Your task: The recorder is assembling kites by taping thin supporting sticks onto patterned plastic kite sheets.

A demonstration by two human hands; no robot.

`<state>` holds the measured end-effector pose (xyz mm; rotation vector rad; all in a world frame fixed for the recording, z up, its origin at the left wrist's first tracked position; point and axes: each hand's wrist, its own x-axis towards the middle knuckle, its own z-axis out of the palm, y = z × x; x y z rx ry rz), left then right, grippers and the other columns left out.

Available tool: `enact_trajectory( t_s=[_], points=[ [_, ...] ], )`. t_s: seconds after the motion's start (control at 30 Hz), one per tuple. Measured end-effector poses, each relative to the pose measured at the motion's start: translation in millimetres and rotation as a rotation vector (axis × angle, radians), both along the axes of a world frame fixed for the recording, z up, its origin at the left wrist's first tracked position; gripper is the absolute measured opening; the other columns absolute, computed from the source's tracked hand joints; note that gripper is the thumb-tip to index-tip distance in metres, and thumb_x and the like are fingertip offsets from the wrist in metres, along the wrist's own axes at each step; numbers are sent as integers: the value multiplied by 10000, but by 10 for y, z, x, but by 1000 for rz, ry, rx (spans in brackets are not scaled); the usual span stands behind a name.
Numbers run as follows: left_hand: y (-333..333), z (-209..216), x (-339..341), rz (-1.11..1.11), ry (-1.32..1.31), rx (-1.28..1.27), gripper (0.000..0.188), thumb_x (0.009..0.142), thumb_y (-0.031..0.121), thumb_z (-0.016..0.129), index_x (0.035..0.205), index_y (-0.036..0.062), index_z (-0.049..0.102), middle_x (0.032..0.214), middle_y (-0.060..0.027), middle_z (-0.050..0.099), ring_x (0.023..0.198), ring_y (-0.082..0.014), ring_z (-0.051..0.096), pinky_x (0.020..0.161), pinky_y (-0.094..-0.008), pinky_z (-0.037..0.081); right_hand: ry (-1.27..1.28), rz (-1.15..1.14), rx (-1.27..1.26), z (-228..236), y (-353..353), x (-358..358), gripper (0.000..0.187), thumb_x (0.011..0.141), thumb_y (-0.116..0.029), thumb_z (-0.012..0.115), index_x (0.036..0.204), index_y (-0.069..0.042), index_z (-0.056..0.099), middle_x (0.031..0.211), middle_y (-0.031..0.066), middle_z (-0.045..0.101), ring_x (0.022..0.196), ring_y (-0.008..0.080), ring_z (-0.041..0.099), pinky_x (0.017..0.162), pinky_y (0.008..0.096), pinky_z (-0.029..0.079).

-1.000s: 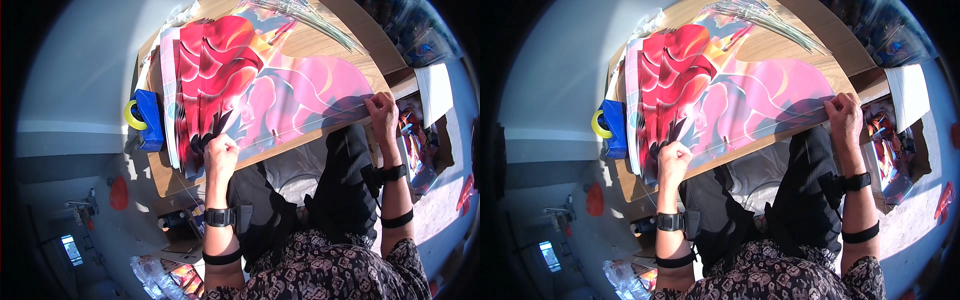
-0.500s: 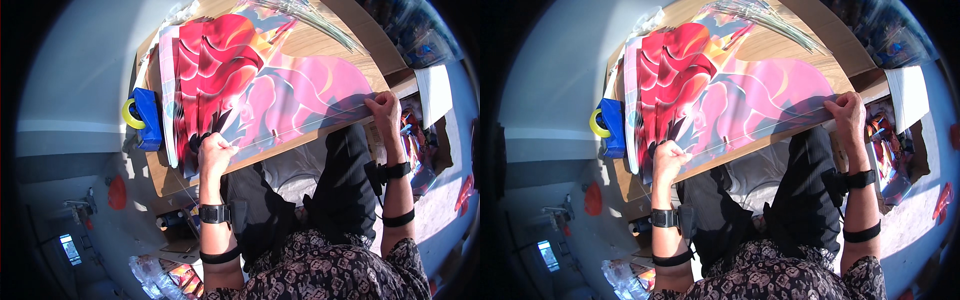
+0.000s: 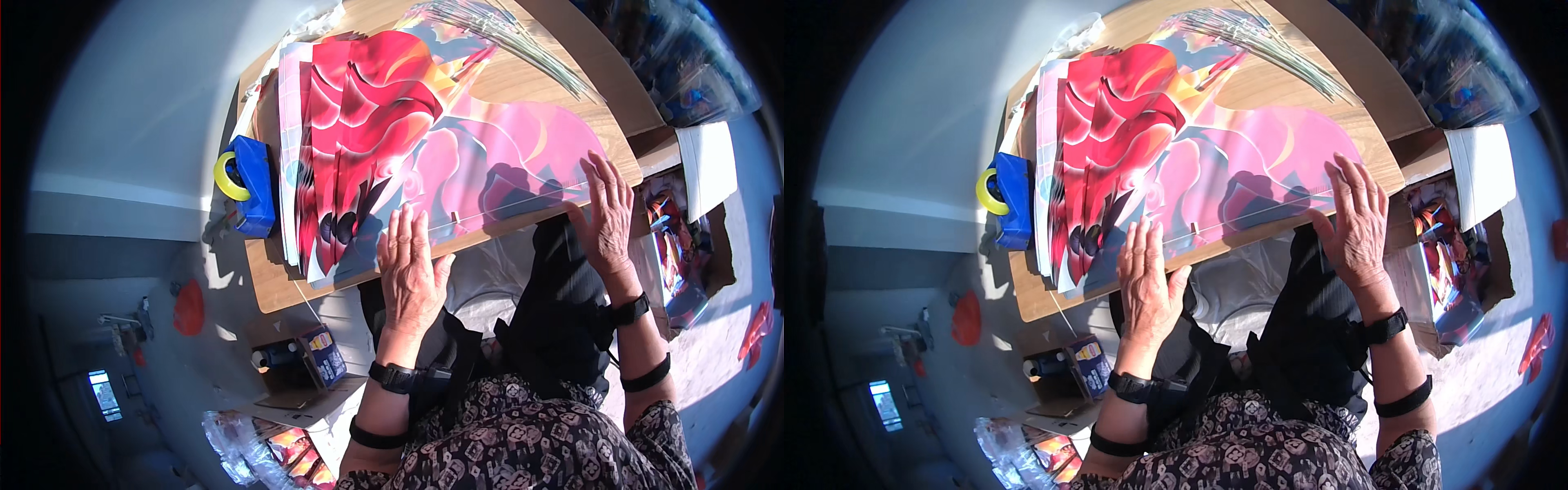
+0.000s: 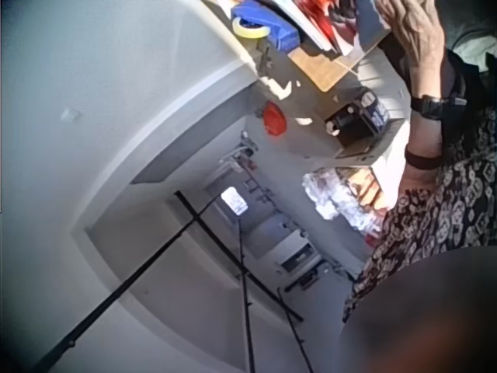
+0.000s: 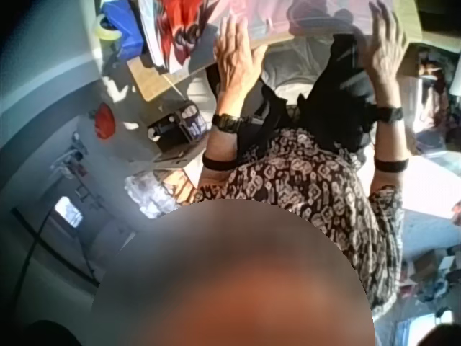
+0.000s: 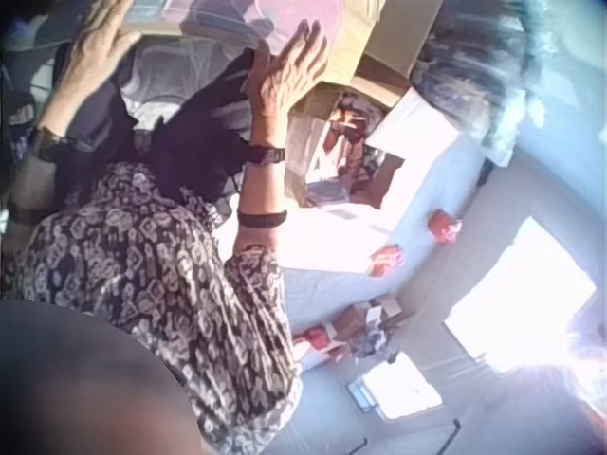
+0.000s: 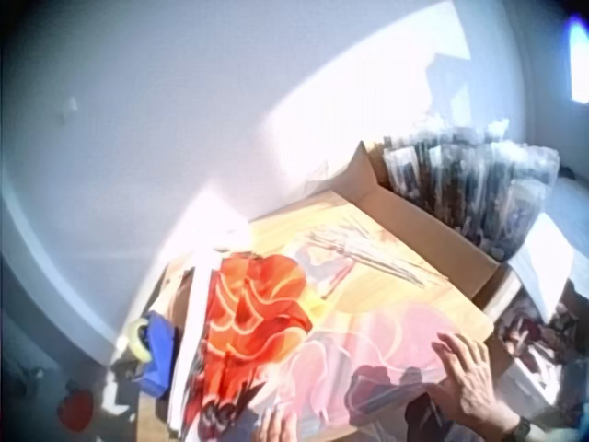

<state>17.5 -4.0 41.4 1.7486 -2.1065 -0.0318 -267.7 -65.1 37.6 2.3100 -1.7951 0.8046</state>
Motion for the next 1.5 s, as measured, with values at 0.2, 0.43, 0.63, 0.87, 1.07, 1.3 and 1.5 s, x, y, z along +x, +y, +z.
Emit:
enact_trajectory(
  t_s=[0.2,0.43,0.63,0.87,1.07,1.3,1.5],
  points=[
    [59,-145,-54,23,-85,212,765,880,406,588,1467,42,260,1531,-183,229,1427,-330,201,1140,-528,145,119,153,298,-78,87,54,864,748,-368,707,1465,-121,293,1516,72,306,1413,255,258,1170,479,112],
    [444,-125,677,204,-28,118,680,846,261,659,1398,11,349,1466,-206,325,1364,-356,305,1107,-493,246,83,44,325,-102,6,-235,983,685,-193,766,1489,-87,210,1532,127,249,1423,302,218,1164,470,148],
    [366,227,1440,492,480,-267,129,806,3,633,931,8,600,888,-95,607,821,-209,580,765,-328,470,-226,80,75,-61,171,-81,783,692,-7,647,1413,-38,344,1446,185,363,1338,370,346,1111,444,291],
    [-459,727,2619,808,1080,-175,105,866,115,618,887,13,627,824,-28,581,733,-125,531,725,-367,464,-160,697,173,59,512,933,345,655,32,619,995,-18,586,995,128,611,894,321,600,787,414,487],
    [-738,818,2660,789,1317,168,197,817,68,573,997,-13,575,891,-109,624,855,-243,636,966,-609,340,-172,803,284,-28,688,1105,249,663,14,649,907,-25,615,922,125,635,840,319,622,744,408,509],
    [-736,730,2699,678,1417,188,183,780,115,593,956,77,564,887,-42,579,843,-183,579,954,-609,363,-310,640,397,-130,704,956,201,678,27,636,872,-20,624,897,138,642,798,346,633,704,401,531],
    [-555,490,2689,672,1594,-49,105,766,109,600,727,138,507,759,26,443,682,-102,451,933,-557,406,-334,580,441,-246,708,900,192,678,13,634,868,-17,630,878,146,643,809,351,635,711,397,531]
  ],
)
